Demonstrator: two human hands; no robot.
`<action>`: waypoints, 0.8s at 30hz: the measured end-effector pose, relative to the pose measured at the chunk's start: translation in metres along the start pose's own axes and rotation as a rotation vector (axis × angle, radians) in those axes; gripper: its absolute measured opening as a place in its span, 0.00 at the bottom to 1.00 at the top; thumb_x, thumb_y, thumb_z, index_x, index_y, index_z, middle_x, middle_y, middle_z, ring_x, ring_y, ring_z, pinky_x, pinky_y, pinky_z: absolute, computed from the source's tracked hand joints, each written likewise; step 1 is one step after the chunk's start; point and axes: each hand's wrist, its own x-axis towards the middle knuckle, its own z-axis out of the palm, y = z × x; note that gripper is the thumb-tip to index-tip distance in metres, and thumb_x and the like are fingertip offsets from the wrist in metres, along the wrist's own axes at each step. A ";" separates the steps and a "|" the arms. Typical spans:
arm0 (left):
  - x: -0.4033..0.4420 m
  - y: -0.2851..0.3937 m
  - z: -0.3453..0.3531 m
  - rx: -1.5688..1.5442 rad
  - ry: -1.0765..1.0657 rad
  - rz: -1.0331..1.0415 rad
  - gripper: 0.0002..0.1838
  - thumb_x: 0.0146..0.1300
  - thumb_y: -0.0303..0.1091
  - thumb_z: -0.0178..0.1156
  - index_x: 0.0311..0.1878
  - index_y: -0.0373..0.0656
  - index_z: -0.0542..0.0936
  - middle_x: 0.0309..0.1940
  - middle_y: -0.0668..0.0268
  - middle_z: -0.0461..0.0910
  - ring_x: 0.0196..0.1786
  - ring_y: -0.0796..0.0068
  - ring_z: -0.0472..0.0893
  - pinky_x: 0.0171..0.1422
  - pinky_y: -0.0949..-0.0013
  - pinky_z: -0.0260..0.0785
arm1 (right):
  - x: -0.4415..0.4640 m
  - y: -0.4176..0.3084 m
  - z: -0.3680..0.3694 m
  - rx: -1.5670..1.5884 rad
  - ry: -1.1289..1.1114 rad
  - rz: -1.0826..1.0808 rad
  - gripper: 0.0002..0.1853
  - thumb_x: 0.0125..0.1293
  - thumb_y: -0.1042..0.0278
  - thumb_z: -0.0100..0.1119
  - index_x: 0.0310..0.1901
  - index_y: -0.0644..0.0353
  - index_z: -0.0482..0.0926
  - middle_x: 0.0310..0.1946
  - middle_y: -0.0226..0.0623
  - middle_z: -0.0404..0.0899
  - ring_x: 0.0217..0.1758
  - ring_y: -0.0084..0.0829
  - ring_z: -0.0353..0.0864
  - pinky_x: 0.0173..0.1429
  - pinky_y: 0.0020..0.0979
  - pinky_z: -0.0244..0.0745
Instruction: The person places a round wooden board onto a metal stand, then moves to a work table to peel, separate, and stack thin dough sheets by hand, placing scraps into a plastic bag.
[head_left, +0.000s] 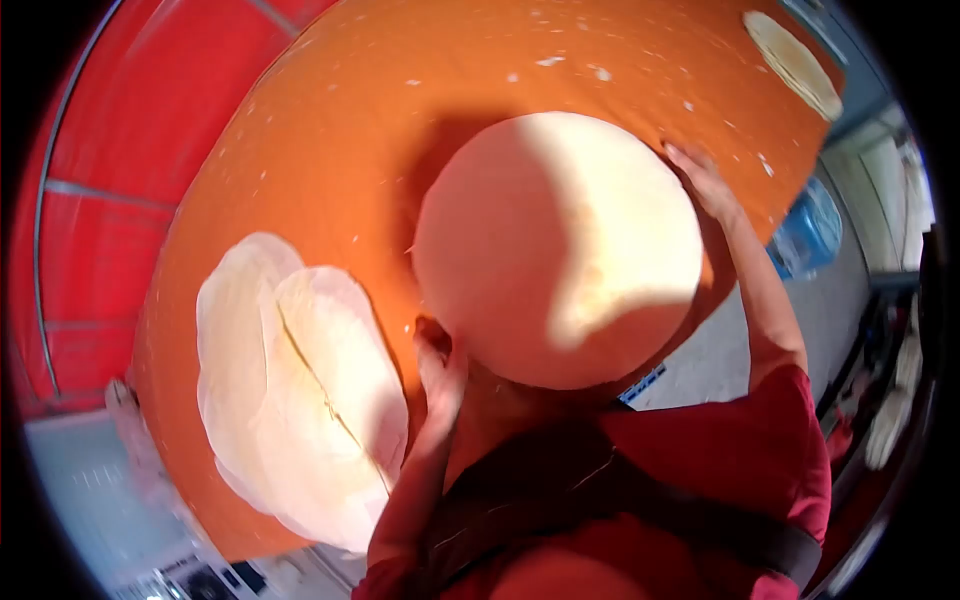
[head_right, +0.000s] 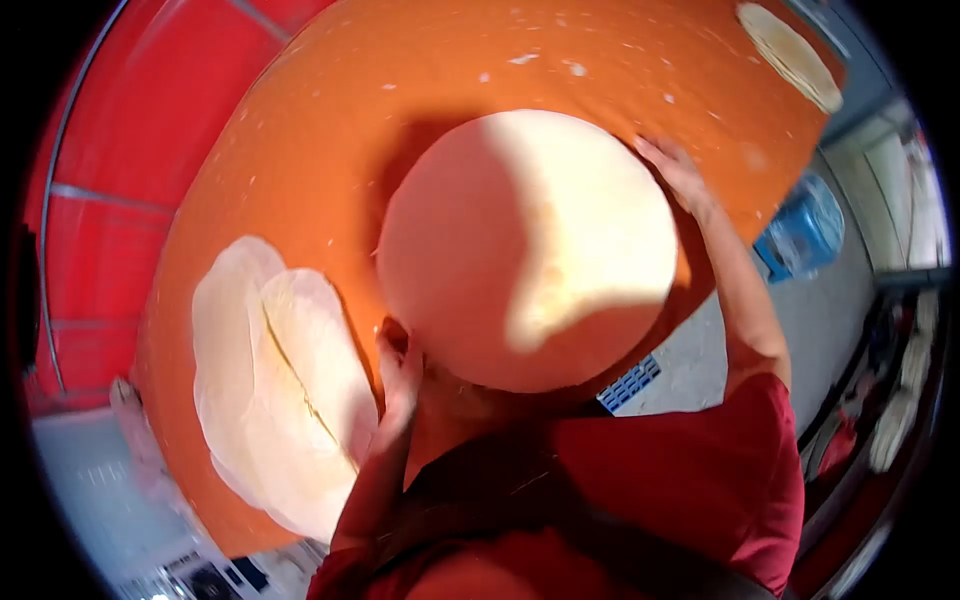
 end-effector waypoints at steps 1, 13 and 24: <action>0.005 -0.006 0.003 0.088 0.047 0.110 0.21 0.55 0.34 0.55 0.48 0.32 0.63 0.39 0.53 0.72 0.42 0.63 0.73 0.48 0.64 0.65 | -0.014 -0.003 0.010 -0.095 -0.016 0.005 0.30 0.56 0.50 0.57 0.52 0.68 0.68 0.47 0.40 0.73 0.50 0.28 0.70 0.53 0.27 0.66; -0.012 -0.017 -0.020 -0.140 0.217 0.151 0.24 0.54 0.30 0.58 0.54 0.39 0.63 0.46 0.59 0.68 0.46 0.71 0.68 0.46 0.68 0.66 | 0.044 0.023 -0.010 -0.481 -0.314 -0.392 0.20 0.57 0.73 0.53 0.52 0.65 0.67 0.51 0.41 0.70 0.53 0.29 0.69 0.57 0.30 0.63; -0.225 -0.186 -0.256 -0.474 1.452 -0.035 0.04 0.53 0.21 0.55 0.33 0.37 0.71 0.35 0.62 0.77 0.35 0.79 0.73 0.40 0.76 0.69 | -0.166 -0.084 0.344 -1.100 -1.093 -0.652 0.15 0.55 0.77 0.50 0.47 0.63 0.72 0.38 0.47 0.76 0.39 0.41 0.76 0.42 0.35 0.71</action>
